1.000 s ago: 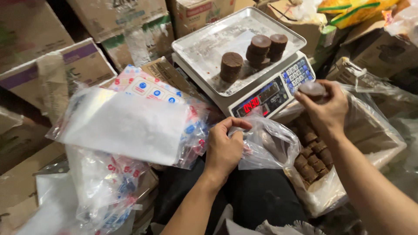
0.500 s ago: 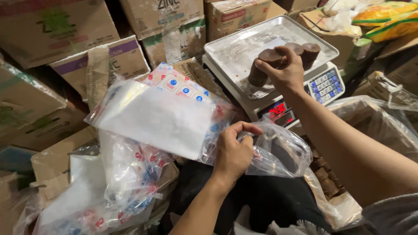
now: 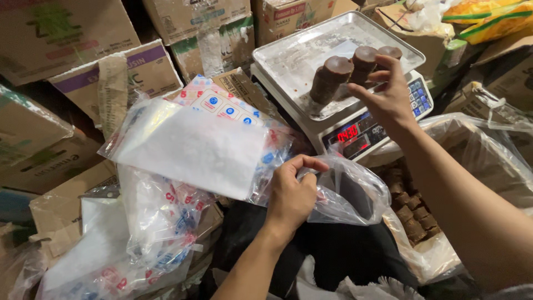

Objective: The person places cylindrical brown items onto a digital scale to measure their weight, then transfers them into a clear plastic bag. The person ties the bag closed and repeats the process with additional items from a nearby container.

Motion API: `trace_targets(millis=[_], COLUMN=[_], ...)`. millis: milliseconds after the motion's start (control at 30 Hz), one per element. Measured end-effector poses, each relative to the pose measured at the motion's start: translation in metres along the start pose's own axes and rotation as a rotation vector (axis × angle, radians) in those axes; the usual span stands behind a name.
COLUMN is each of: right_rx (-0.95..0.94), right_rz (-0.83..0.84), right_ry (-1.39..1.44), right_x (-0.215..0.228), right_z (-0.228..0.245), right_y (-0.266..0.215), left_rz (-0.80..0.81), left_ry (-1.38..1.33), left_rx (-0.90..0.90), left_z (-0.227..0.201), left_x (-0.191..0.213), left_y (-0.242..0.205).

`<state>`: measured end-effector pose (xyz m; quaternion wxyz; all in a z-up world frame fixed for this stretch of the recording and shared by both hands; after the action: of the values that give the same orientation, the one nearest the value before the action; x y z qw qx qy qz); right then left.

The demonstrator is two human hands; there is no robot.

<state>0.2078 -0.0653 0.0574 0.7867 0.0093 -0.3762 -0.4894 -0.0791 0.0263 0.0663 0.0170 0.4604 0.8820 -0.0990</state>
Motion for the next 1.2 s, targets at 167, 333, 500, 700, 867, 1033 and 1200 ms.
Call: trace_targets(millis=[167, 333, 500, 700, 867, 1033, 1200], right_rx=[-0.070, -0.298, -0.458, -1.039, -1.198, -1.214, -0.924], right_rz=[-0.127, -0.189, -0.251, -0.356, -0.379, -0.176, -0.033], right_ry=[0.074, 0.094, -0.054, 0.169, 0.401, 0.218, -0.524], right_x=[0.039, 0.070, 0.091, 0.113, 0.105, 0.095, 0.092], right_z=[-0.045, -0.112, -0.182, -0.302, -0.379, -0.396, -0.386], right_y=[-0.031, -0.075, -0.121, -0.188, -0.243, -0.263, -0.247], left_rz=[0.021, 0.044, 0.057, 0.045, 0.047, 0.056, 0.077], left_ry=[-0.022, 0.024, 0.003, 0.045, 0.057, 0.069, 0.091], left_rx=[0.013, 0.005, -0.017, 0.042, 0.038, 0.077, 0.113], left_z=[-0.001, 0.002, 0.006, 0.011, 0.018, 0.026, 0.041], left_x=[-0.005, -0.015, -0.023, -0.027, -0.036, -0.047, -0.064], left_y=[-0.004, -0.004, -0.002, 0.002, 0.013, 0.028, 0.040])
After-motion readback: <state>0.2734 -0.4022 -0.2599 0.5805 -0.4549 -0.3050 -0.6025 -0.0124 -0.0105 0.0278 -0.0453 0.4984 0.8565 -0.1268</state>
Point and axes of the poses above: each hand's wrist, its own y-axis towards the middle knuckle, its own x-axis out of the back of the hand, z = x × y, the point moved 3 cm from there along y, towards the middle knuckle, and after that the axes turned 3 degrees about -y, right-handed, at the moved point
